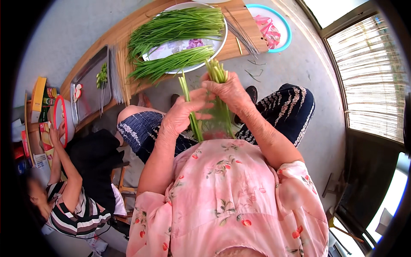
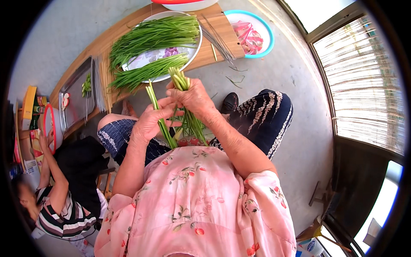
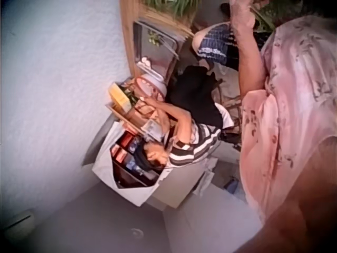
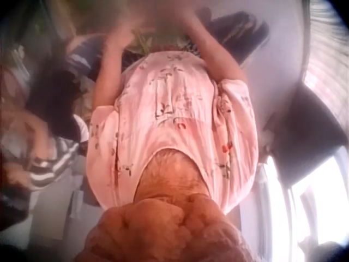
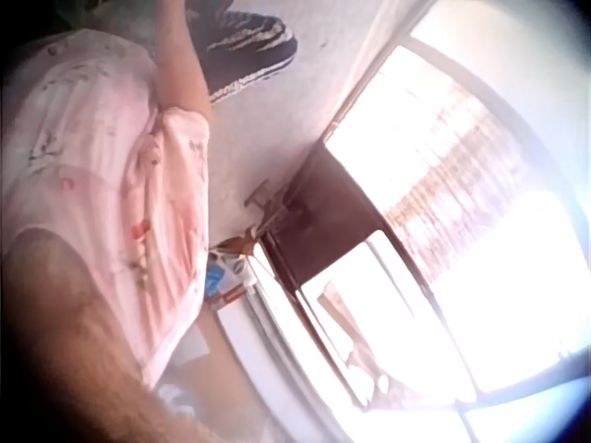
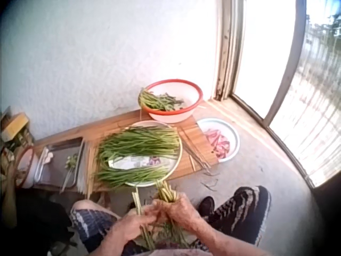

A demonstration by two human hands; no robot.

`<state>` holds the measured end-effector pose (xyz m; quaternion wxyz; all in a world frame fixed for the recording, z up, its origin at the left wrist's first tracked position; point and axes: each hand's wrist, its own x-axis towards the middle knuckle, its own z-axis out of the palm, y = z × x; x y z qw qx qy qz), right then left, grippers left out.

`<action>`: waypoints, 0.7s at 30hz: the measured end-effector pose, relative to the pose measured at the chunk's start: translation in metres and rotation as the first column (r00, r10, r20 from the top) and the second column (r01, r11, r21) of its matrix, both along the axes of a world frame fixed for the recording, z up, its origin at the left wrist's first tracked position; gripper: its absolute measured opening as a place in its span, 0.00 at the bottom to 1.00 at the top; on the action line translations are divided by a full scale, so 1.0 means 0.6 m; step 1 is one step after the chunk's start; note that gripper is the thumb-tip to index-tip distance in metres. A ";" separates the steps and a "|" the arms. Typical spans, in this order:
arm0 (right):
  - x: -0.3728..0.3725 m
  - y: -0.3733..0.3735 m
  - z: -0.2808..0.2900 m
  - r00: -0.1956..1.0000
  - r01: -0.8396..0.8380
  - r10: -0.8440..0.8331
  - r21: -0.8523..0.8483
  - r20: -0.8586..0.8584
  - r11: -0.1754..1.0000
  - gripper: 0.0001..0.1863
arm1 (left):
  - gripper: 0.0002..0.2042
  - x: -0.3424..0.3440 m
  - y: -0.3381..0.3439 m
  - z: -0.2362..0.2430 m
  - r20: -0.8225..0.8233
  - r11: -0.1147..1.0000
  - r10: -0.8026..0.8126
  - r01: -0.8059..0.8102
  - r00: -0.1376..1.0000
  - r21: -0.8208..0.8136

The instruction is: The person trims chives by holding bunches of chives and snapping the stalks into smaller sections by hand.

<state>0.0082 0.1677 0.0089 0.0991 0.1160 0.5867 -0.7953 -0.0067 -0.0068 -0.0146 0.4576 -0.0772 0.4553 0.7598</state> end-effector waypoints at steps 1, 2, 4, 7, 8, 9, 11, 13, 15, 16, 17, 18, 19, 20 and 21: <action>0.000 -0.011 -0.001 1.000 0.006 -0.004 -0.054 0.031 0.999 0.06 | 0.19 -0.001 0.004 0.002 -0.002 1.000 -0.028 0.028 1.000 0.003; -0.002 -0.014 -0.002 0.999 0.009 -0.007 -0.054 0.031 0.999 0.06 | 0.19 0.000 0.009 0.008 -0.002 0.999 -0.032 0.032 0.999 0.004; -0.004 -0.018 -0.005 0.993 -0.092 0.100 -0.114 0.059 0.989 0.05 | 0.17 0.002 0.017 0.023 -0.038 0.999 -0.048 0.047 0.998 -0.023; -0.007 -0.019 -0.011 0.988 -0.091 0.104 -0.112 0.115 0.990 0.04 | 0.16 -0.003 0.016 0.019 -0.048 0.988 -0.128 0.123 0.991 -0.088; -0.008 -0.018 -0.012 0.988 -0.093 0.106 -0.111 0.115 0.989 0.04 | 0.16 -0.002 0.013 0.018 -0.048 0.989 -0.126 0.122 0.991 -0.087; -0.009 -0.016 -0.014 0.987 -0.049 0.067 -0.127 0.145 0.991 0.04 | 0.15 0.000 0.009 0.016 -0.038 0.994 -0.098 0.097 0.994 -0.043; -0.010 -0.009 -0.019 0.984 -0.003 0.028 -0.140 0.178 0.990 0.05 | 0.16 -0.002 0.001 0.019 -0.024 0.997 -0.071 0.071 0.997 0.002; -0.013 0.005 -0.028 0.989 0.093 -0.070 -0.180 0.129 0.979 0.06 | 0.19 -0.009 -0.010 0.029 0.007 0.998 -0.054 0.054 0.999 0.010; -0.020 0.029 -0.041 0.988 0.144 -0.129 -0.195 0.087 0.970 0.07 | 0.21 -0.007 -0.026 0.018 -0.046 0.999 -0.021 0.019 0.999 -0.032; -0.024 0.040 -0.042 0.982 0.181 -0.166 -0.211 0.086 0.961 0.08 | 0.22 -0.013 -0.035 0.013 -0.063 0.997 -0.042 0.038 0.997 -0.074; -0.027 0.051 -0.043 0.975 0.217 -0.202 -0.227 0.087 0.949 0.08 | 0.23 -0.015 -0.040 0.009 -0.080 0.992 -0.064 0.055 0.995 -0.115; -0.029 0.062 -0.048 0.976 0.219 -0.207 -0.263 0.074 0.940 0.09 | 0.22 -0.013 -0.044 0.007 -0.099 0.988 -0.063 0.048 0.993 -0.147; -0.031 0.073 -0.049 0.975 0.220 -0.208 -0.254 0.071 0.942 0.08 | 0.22 -0.013 -0.045 0.009 -0.097 0.988 -0.062 0.047 0.993 -0.148; -0.033 0.085 -0.055 0.973 0.229 -0.222 -0.273 0.060 0.934 0.08 | 0.21 -0.014 -0.047 0.010 -0.090 0.981 -0.094 0.077 0.992 -0.177; -0.036 0.096 -0.061 0.971 0.239 -0.235 -0.293 0.048 0.926 0.08 | 0.20 -0.014 -0.048 0.012 -0.081 0.972 -0.126 0.107 0.989 -0.207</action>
